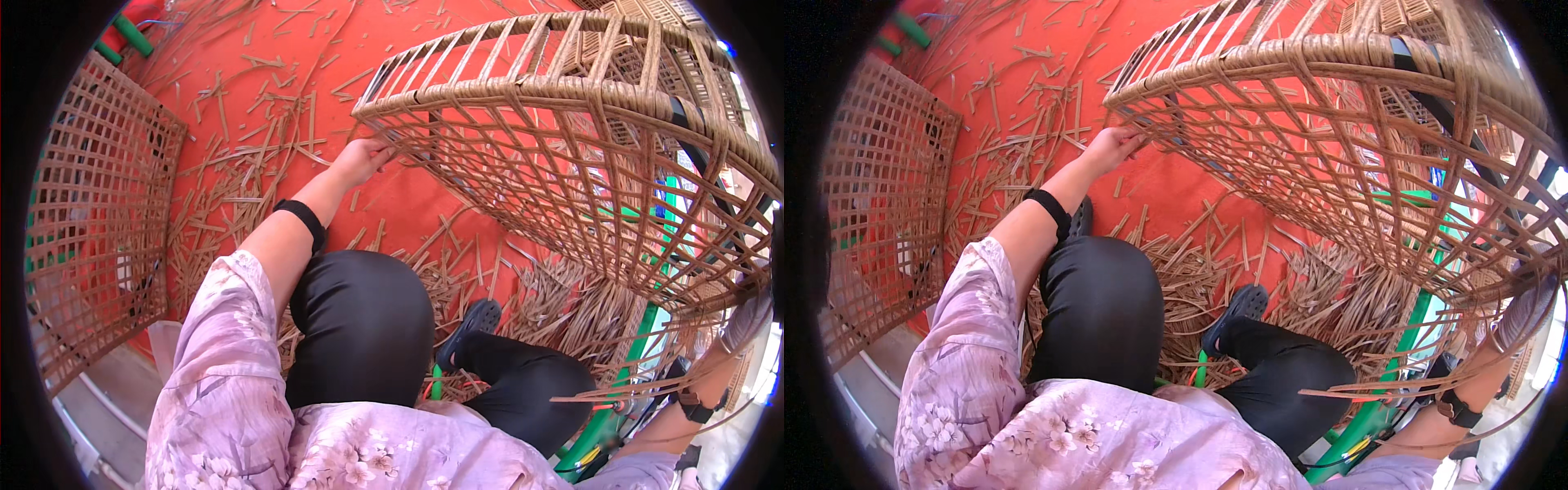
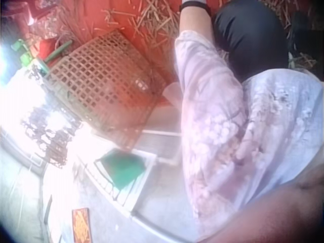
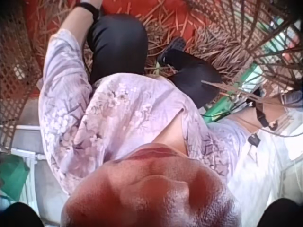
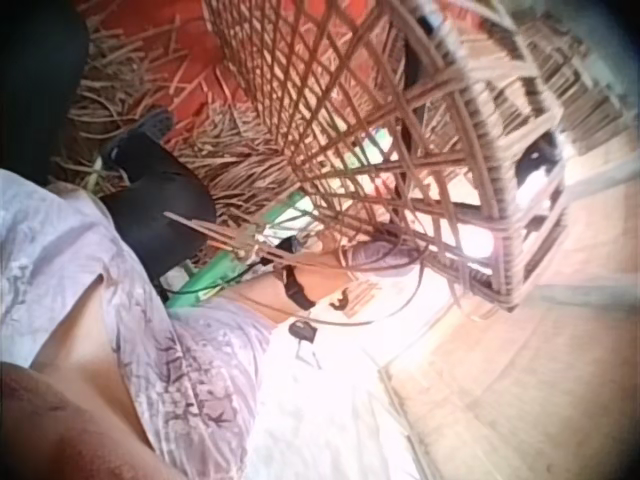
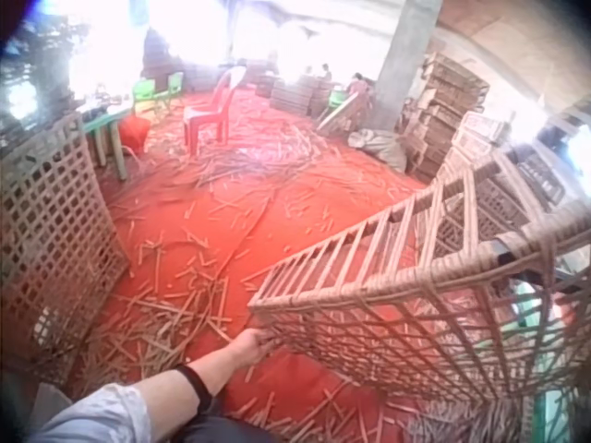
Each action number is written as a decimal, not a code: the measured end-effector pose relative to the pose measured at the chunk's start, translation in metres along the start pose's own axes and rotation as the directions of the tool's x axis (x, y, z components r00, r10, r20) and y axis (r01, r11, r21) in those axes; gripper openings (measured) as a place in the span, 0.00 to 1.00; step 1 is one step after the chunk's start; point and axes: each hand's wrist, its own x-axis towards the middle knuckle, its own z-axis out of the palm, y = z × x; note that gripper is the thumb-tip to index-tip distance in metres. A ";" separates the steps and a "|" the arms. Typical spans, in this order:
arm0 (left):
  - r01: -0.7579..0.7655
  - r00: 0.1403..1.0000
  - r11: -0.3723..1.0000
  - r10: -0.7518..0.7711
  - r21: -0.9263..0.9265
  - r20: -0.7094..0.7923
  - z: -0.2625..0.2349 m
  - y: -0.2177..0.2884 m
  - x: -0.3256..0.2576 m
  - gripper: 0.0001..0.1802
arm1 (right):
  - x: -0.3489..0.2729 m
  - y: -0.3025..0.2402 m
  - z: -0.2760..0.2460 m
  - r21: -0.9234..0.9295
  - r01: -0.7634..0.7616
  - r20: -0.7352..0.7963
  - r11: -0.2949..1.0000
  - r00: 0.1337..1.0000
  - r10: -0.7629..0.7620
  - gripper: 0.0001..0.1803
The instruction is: Filling a pink thermos with water from a bucket using a blue ladle.
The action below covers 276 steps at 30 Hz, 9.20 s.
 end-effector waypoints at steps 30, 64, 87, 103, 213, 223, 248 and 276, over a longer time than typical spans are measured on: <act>0.213 0.930 0.783 0.022 0.585 -0.368 -0.024 -0.078 -0.075 0.19 | -0.004 0.004 0.002 0.018 0.019 0.000 1.000 1.000 -0.019 0.18; 0.110 0.880 0.989 -0.052 0.095 -0.473 -0.067 -0.016 -0.143 0.43 | -0.075 -0.086 0.094 -0.116 0.053 0.140 0.992 0.989 -0.036 0.08; -0.207 0.976 0.668 0.091 -0.715 -0.198 -0.008 0.239 -0.371 0.39 | -0.286 -0.170 0.125 -0.046 0.592 0.465 0.805 0.726 -0.507 0.21; -0.386 0.864 0.919 0.332 -0.075 -0.378 -0.015 0.228 -0.382 0.31 | -0.332 -0.168 0.107 -0.033 0.452 0.505 0.891 0.777 -0.376 0.22; -0.638 0.759 0.679 0.635 0.363 0.146 0.003 0.332 -0.354 0.15 | -0.347 -0.201 0.157 0.100 0.508 0.559 0.856 0.683 -0.471 0.24; -0.555 0.786 0.710 0.618 0.434 -0.005 -0.010 0.334 -0.304 0.19 | -0.342 -0.211 0.157 0.075 0.495 0.603 0.866 0.669 -0.435 0.23; -0.262 0.887 0.722 0.441 0.640 -0.134 -0.002 0.336 -0.288 0.29 | -0.346 -0.219 0.164 0.056 0.462 0.503 0.885 0.753 -0.425 0.16; -0.499 0.853 0.716 0.506 0.489 0.129 -0.002 0.329 -0.291 0.17 | -0.308 -0.224 0.233 0.478 -0.590 0.727 0.650 0.682 0.084 0.19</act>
